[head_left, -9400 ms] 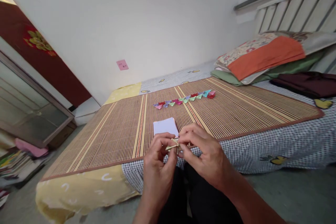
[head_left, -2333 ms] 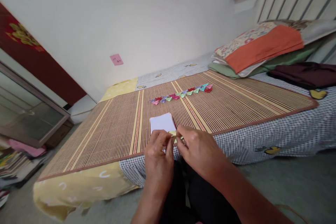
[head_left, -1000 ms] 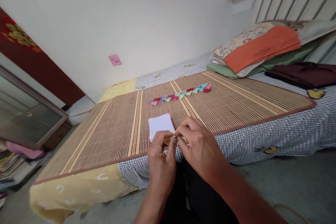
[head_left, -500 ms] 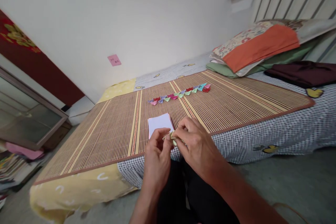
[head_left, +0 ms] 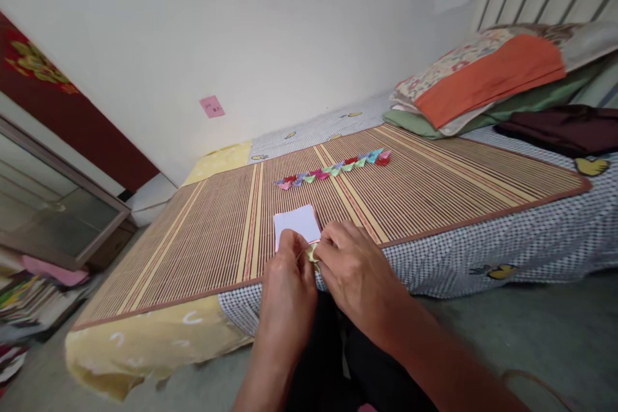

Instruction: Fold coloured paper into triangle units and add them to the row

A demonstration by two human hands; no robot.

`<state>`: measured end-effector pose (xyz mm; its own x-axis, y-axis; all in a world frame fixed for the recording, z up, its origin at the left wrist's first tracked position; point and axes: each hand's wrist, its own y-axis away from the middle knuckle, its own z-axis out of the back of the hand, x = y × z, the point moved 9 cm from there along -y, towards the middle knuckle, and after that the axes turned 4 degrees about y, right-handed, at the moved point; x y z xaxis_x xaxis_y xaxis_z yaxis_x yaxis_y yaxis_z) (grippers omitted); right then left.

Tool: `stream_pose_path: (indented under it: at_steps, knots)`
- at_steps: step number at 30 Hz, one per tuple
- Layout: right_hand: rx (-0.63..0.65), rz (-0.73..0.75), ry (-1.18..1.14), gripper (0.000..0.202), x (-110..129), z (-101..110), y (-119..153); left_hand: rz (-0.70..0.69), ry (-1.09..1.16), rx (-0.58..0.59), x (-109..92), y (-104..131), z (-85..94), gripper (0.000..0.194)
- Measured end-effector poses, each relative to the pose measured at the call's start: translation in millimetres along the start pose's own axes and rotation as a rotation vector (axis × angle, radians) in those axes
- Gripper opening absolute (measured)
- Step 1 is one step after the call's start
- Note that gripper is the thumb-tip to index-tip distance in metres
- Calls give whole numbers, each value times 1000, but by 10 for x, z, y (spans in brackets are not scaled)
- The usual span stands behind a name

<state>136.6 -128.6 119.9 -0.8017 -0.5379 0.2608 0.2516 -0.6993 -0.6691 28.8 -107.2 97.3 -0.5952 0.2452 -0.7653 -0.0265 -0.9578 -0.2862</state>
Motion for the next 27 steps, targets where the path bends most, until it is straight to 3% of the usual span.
stream_pose_path:
  at_steps: [6,10,14,18,21,24,27]
  knots:
    - [-23,-4,-28,20,-2,12,9,-39,-41,6,-37,16,-49,18]
    - [-12,-62,-85,20,-124,-7,6,-58,-10,20,-94,36,-47,20]
    - [1,-139,-236,19,-303,12,12,31,239,120,-53,34,-48,17]
    - [-15,-187,-339,18,-377,71,25,170,539,-23,180,-11,110,32]
    - [-13,-194,-374,18,-360,54,23,314,937,67,347,5,-129,42]
    - [0,-178,-368,17,-324,-18,17,506,1367,317,313,104,-581,57]
    - [31,-165,-292,14,-307,-102,23,513,1551,277,260,94,-714,50]
